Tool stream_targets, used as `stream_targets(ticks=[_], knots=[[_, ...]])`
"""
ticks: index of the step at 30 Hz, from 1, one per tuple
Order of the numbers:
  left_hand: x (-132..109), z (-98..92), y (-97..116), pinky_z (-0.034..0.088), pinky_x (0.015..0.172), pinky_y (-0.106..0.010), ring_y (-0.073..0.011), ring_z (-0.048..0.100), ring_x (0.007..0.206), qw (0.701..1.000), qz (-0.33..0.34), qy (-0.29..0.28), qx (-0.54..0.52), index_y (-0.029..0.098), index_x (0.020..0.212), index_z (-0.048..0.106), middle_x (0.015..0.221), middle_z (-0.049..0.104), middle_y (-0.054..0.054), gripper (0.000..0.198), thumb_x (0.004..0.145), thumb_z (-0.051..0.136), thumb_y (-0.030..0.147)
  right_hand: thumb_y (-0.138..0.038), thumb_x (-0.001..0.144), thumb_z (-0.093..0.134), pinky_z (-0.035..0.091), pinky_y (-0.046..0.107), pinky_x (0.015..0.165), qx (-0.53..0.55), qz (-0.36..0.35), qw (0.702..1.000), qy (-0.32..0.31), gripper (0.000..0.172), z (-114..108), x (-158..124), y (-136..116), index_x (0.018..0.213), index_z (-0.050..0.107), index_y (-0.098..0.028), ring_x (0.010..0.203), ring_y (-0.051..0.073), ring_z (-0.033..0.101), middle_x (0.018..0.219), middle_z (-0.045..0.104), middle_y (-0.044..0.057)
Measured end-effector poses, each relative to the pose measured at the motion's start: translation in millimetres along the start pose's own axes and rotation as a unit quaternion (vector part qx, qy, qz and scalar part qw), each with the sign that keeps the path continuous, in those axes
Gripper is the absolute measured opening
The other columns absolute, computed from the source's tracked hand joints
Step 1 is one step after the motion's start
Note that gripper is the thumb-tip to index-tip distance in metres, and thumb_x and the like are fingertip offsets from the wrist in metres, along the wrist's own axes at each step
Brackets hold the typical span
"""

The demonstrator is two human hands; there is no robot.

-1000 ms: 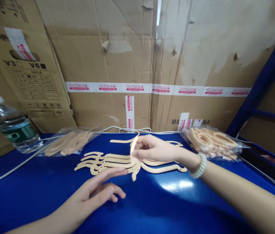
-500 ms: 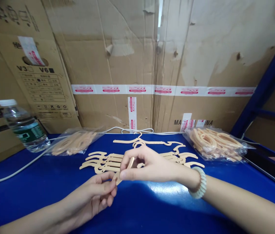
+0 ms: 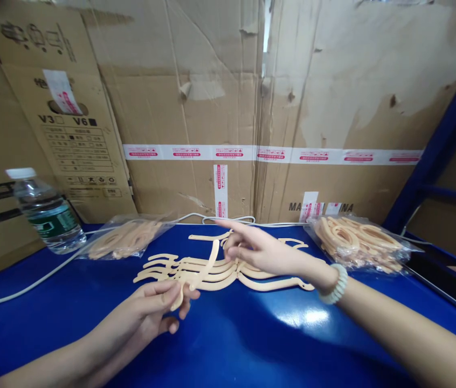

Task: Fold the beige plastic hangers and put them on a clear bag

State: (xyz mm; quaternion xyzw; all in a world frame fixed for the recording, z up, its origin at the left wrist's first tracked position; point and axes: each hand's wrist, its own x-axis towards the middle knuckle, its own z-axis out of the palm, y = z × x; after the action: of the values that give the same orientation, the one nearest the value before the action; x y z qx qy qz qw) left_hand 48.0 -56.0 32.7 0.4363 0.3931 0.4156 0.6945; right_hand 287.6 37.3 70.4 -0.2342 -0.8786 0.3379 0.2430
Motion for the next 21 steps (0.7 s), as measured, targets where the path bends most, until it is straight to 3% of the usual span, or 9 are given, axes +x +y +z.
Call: stream_targets(ticks=[2, 4, 7, 10, 13, 17, 21], knots=[[0, -2.4, 1, 0.038, 0.057, -0.021, -0.0107, 0.048, 0.066, 1.0, 0.01, 0.002, -0.028, 0.013, 0.079, 0.072, 0.072, 0.055, -0.001, 0.028, 0.072, 0.079, 0.039, -0.017, 0.091, 0.048, 0.047, 0.04, 0.084, -0.256, 0.042, 0.965, 0.047, 0.052, -13, 4, 23, 0.142, 0.038, -0.013, 0.091, 0.022, 0.062, 0.097, 0.066, 0.011], [0, -4.2, 3, 0.037, 0.057, -0.02, -0.0094, 0.046, 0.065, 0.998, 0.014, 0.004, -0.053, 0.014, 0.08, 0.071, 0.072, 0.052, 0.0, 0.022, 0.074, 0.079, 0.034, -0.014, 0.089, 0.05, 0.045, 0.041, 0.09, -0.415, 0.105, 0.903, 0.027, 0.043, -24, 6, 48, 0.132, 0.052, -0.011, 0.104, 0.027, 0.06, 0.112, 0.064, 0.018], [2, -5.7, 8, 0.033, 0.053, -0.017, -0.0081, 0.043, 0.063, 0.997, 0.025, 0.012, -0.067, 0.013, 0.075, 0.069, 0.068, 0.049, 0.001, 0.023, 0.072, 0.082, 0.032, -0.014, 0.087, 0.053, 0.047, 0.033, 0.084, -0.427, 0.133, 0.894, -0.01, 0.028, -33, 6, 75, 0.112, 0.065, -0.012, 0.099, 0.026, 0.064, 0.108, 0.068, 0.016], [3, -6.8, 13, 0.033, 0.05, -0.015, -0.007, 0.041, 0.061, 0.996, 0.037, 0.033, -0.073, 0.012, 0.074, 0.069, 0.065, 0.049, 0.002, 0.027, 0.066, 0.086, 0.032, -0.012, 0.083, 0.054, 0.048, 0.027, 0.073, -0.414, 0.15, 0.897, -0.021, 0.018, -37, 7, 81, 0.09, 0.07, -0.014, 0.084, 0.021, 0.067, 0.091, 0.072, 0.01], [5, -7.4, 16, 0.037, 0.052, -0.013, -0.0055, 0.045, 0.06, 0.993, 0.035, 0.056, -0.093, 0.013, 0.078, 0.07, 0.065, 0.053, 0.003, 0.028, 0.065, 0.087, 0.029, -0.012, 0.075, 0.057, 0.046, 0.023, 0.061, -0.402, 0.172, 0.899, -0.023, 0.013, -48, 9, 67, 0.081, 0.068, -0.015, 0.069, 0.018, 0.066, 0.076, 0.072, 0.005], [5, -9.0, 18, 0.045, 0.057, -0.012, -0.0048, 0.05, 0.06, 0.991, 0.029, 0.082, -0.105, 0.012, 0.072, 0.069, 0.065, 0.058, 0.002, 0.029, 0.06, 0.09, 0.028, -0.014, 0.072, 0.057, 0.044, 0.022, 0.057, -0.395, 0.183, 0.9, -0.017, 0.012, -74, 3, 32, 0.079, 0.066, -0.018, 0.064, 0.016, 0.063, 0.07, 0.069, 0.002], [7, -17.7, 15, 0.05, 0.059, -0.011, -0.0052, 0.055, 0.06, 0.989, 0.029, 0.105, -0.104, 0.011, 0.068, 0.069, 0.065, 0.06, 0.001, 0.03, 0.055, 0.092, 0.026, -0.017, 0.076, 0.054, 0.042, 0.024, 0.056, -0.399, 0.167, 0.9, 0.063, 0.005, -85, -20, 7, 0.076, 0.058, -0.02, 0.062, 0.017, 0.062, 0.07, 0.068, 0.003]])
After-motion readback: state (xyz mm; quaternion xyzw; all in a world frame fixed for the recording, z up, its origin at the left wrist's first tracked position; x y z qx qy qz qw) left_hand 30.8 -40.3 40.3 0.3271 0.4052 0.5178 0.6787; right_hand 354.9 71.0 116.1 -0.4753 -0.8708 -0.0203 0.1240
